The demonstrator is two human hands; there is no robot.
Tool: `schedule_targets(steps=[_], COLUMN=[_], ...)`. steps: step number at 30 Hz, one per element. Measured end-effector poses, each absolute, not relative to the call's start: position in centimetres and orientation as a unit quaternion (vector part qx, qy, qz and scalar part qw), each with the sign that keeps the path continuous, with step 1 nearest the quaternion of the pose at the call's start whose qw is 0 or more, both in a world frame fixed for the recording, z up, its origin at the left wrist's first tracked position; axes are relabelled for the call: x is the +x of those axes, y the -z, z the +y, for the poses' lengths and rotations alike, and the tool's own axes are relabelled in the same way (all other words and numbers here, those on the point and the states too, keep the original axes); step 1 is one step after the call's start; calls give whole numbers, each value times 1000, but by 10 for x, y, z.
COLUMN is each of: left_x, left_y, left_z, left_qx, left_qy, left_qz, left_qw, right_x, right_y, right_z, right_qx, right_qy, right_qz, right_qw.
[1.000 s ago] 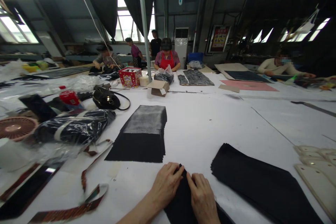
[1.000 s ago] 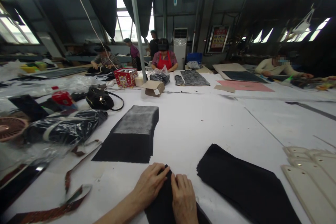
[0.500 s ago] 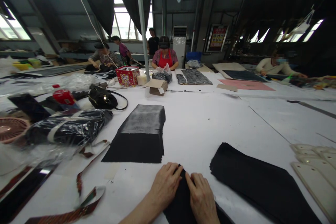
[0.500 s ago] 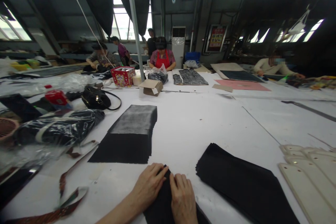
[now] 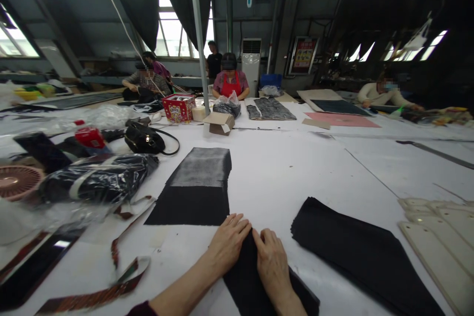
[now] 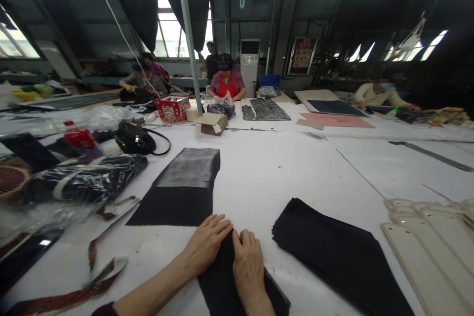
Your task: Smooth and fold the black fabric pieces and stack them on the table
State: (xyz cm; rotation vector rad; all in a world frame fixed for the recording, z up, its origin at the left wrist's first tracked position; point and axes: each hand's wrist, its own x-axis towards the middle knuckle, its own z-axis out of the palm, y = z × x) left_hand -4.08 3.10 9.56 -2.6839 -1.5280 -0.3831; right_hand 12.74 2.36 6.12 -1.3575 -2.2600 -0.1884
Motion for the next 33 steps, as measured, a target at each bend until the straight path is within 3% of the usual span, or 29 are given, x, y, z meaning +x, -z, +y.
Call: schedule_targets(steps=[22,33], left_x=[-28,-16], left_y=[-101,-102], left_z=[19,14], left_qx=[-898,-905], left_qy=[64,70], left_qz=[-434,-414], left_qw=[43,72], right_x=[168,198], right_y=[-50,-23], right_z=[-4,-2], right_qx=[-479,-415], right_qy=[55,116], right_qz=[-828,-838], right_qw=[285,335])
